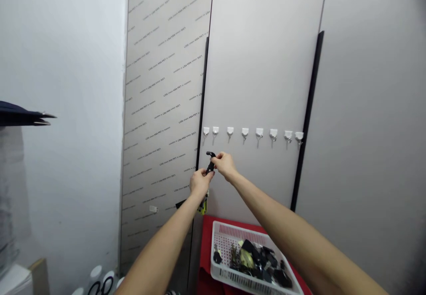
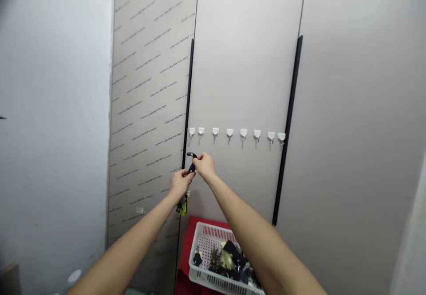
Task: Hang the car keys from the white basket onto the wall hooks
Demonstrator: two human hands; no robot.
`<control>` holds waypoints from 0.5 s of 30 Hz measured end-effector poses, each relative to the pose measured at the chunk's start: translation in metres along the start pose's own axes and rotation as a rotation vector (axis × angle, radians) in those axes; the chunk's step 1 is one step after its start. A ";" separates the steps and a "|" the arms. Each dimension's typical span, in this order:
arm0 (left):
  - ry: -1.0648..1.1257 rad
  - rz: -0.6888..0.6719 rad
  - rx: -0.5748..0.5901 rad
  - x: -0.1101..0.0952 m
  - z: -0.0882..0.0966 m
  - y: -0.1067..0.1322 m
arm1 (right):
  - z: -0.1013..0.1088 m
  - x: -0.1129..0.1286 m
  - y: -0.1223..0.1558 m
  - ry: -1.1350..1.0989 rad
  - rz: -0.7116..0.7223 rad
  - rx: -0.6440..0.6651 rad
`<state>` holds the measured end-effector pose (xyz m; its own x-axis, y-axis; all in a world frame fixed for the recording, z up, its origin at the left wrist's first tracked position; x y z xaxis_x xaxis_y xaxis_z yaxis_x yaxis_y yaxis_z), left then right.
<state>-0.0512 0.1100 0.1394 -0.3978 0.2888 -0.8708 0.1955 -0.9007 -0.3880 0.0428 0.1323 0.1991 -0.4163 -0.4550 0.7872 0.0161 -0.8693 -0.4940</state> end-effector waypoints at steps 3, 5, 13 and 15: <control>-0.039 -0.103 0.000 -0.003 0.006 -0.003 | -0.008 0.006 -0.002 -0.134 -0.060 0.025; -0.013 -0.128 0.023 -0.004 0.009 -0.006 | -0.014 0.012 -0.003 -0.261 -0.069 0.080; 0.169 -0.074 0.087 -0.008 0.016 -0.036 | -0.021 0.021 -0.032 -0.486 -0.017 0.067; 0.175 -0.058 0.091 -0.010 0.016 -0.047 | -0.021 0.021 -0.043 -0.473 -0.003 0.034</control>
<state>-0.0701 0.1445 0.1715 -0.2422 0.3862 -0.8901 0.0915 -0.9042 -0.4172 0.0144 0.1642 0.2291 0.0437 -0.4833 0.8744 0.0482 -0.8732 -0.4851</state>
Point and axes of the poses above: each hand's wrist, its own y-axis away from the middle knuckle, its own z-axis out of the back of the hand, x = y × z, the point moved 3 cm from there along -y, towards the middle knuckle, and after that the axes turned 7 degrees about x, right-handed, at the moved point
